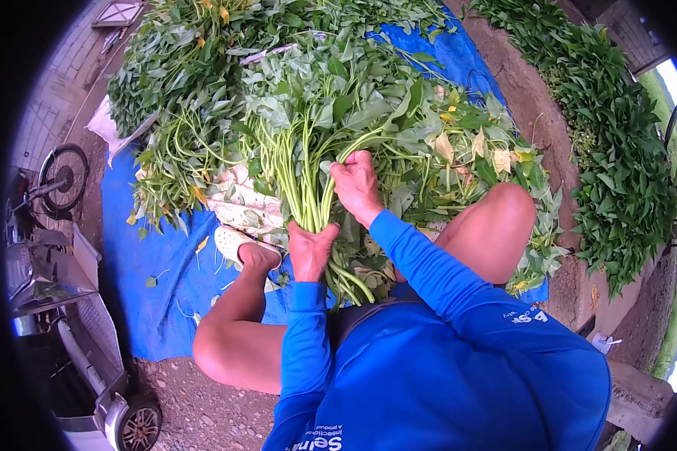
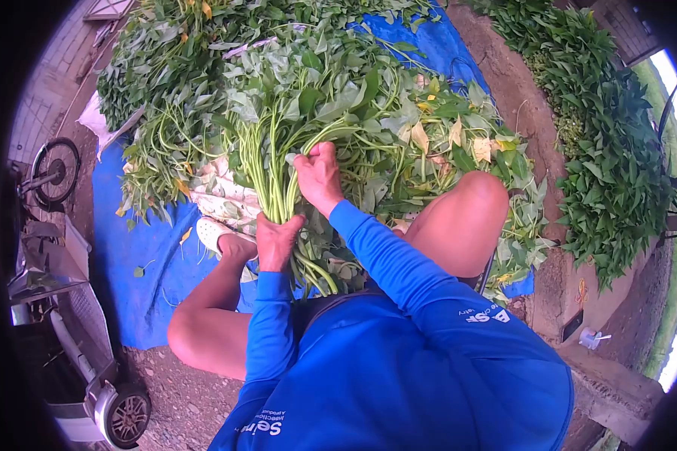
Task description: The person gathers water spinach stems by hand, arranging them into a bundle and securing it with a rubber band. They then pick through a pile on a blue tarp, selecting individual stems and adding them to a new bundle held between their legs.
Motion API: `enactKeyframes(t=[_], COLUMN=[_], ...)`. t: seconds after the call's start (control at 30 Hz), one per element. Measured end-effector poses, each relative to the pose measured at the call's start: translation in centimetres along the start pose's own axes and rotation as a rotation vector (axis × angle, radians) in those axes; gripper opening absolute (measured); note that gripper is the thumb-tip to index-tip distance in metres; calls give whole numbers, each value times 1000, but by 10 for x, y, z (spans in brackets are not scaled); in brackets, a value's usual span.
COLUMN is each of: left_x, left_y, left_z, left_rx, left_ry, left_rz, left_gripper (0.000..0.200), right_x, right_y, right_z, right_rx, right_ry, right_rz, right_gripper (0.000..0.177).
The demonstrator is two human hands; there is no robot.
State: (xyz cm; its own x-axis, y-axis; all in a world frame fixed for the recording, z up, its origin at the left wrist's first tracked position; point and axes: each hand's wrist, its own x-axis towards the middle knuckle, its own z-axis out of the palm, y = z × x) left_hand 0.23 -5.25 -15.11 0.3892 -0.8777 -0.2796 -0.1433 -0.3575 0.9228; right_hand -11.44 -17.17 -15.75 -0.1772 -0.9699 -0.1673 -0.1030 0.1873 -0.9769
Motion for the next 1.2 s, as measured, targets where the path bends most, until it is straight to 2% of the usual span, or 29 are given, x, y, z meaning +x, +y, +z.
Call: enactKeyframes(t=[0.07,0.17,0.33,0.43,0.47,0.53,0.57,0.6,0.63,0.67,0.7,0.73,0.8,0.83,0.87,0.9,0.93,0.97,1.03,1.1,1.2], left_x=[-1,-3,-10,-8,-7,9,13,21,30,34,39,43,47,49,47,45,60,65,59,62,63], left_y=[1,-2,7,24,33,15,13,13,5,4,6,5,10,9,19,30,10,7,19,12,3], left_z=[0,0,-1,-10,-11,-7,-7,-13,-20,-26,-30,-39,-53,-56,-61,-65,-70,-72,-68,-66,-66], left_rx=[17,70,85,14,33,-73,-254,-348,-412,-449,-482,-518,-567,-615,-624,-634,-680,-713,-824,-857,-911], left_ry=[0,-1,-63,-312,-343,-328,-320,-323,-322,-252,-187,-163,-114,-79,-69,-61,-58,-44,39,39,85], left_rz=[21,41,48,21,1,-17,-142,-261,-286,-303,-275,-267,-276,-271,-301,-329,-350,-380,-406,-380,-344], left_gripper=[62,62,56,47,39,30,27,25,23,21,19,19,19,19,18,17,15,14,15,15,15], right_x=[1,-3,-20,3,16,35,50,56,54,54,59,48,16,-3,-20,-41,-58,-77,-101,-117,-120], right_y=[-3,9,-6,-5,-6,1,9,-10,-29,-48,-61,-85,-103,-105,-83,-77,-50,-52,-18,1,18], right_z=[-4,-4,-7,-4,2,23,37,37,35,28,15,-8,-47,-66,-77,-88,-91,-91,-82,-64,-55], right_rx=[52,136,-6,66,92,140,17,51,25,-79,-306,-354,-219,-286,-211,-265,-307,-460,-380,-183,-139], right_ry=[-40,-15,-24,-243,-314,-463,-482,-656,-683,-595,-433,-364,-550,-732,-923,-1060,-1147,-1128,-995,-849,-783], right_rz=[73,28,-53,-127,-82,57,54,183,163,-5,-351,-479,-279,-108,-101,23,98,53,90,134,101], right_gripper=[36,33,58,49,50,52,53,58,63,68,61,51,21,17,15,17,21,25,30,25,23])
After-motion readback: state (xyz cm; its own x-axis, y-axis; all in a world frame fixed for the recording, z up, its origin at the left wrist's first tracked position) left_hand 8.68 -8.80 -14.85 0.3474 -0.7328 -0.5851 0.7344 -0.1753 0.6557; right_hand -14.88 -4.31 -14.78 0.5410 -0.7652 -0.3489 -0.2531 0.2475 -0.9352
